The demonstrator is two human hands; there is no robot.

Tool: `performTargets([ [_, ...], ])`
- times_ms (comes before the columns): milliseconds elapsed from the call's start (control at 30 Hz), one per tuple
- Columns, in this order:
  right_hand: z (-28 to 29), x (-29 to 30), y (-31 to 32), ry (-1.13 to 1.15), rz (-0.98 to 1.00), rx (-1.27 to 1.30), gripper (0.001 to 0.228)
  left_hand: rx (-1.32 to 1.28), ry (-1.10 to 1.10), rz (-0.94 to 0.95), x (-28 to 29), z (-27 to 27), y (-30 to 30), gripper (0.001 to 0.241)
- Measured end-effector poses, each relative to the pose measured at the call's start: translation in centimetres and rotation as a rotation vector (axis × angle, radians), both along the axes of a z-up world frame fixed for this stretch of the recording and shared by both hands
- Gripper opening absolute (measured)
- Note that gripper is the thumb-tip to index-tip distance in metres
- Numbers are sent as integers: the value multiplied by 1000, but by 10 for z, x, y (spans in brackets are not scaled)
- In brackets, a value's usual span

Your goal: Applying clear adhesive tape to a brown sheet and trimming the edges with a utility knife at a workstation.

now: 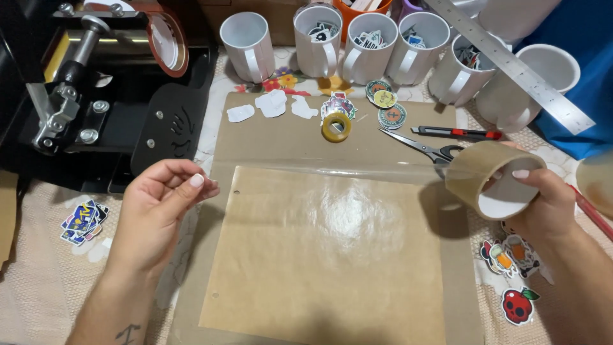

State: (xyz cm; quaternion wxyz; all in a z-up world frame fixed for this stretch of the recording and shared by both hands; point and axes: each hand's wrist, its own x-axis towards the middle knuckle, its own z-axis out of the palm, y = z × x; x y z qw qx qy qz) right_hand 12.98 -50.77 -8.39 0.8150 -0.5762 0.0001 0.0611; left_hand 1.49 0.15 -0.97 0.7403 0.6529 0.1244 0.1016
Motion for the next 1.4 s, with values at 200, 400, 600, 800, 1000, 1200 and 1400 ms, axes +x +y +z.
performTargets([
  [200,-4,4,-3,127,-68,-85,59,-4,-1,-1,14,-3,0,13],
  [400,5,4,-11,-66,151,-69,50,35,-8,-19,14,-3,6,14],
  [600,28,-40,-55,-388,134,-578,87,117,58,-51,9,-18,20,19],
  [800,39,-83,-61,-290,33,-1012,97,195,106,2,10,-19,6,23],
  [1000,51,-78,-46,-364,106,-1183,89,245,88,15,11,-21,2,25],
  [1200,53,-64,-42,-492,107,-1408,83,229,312,-30,18,-19,6,27],
  [1400,64,-52,-26,-529,189,-1424,81,128,167,-105,27,-49,13,9],
])
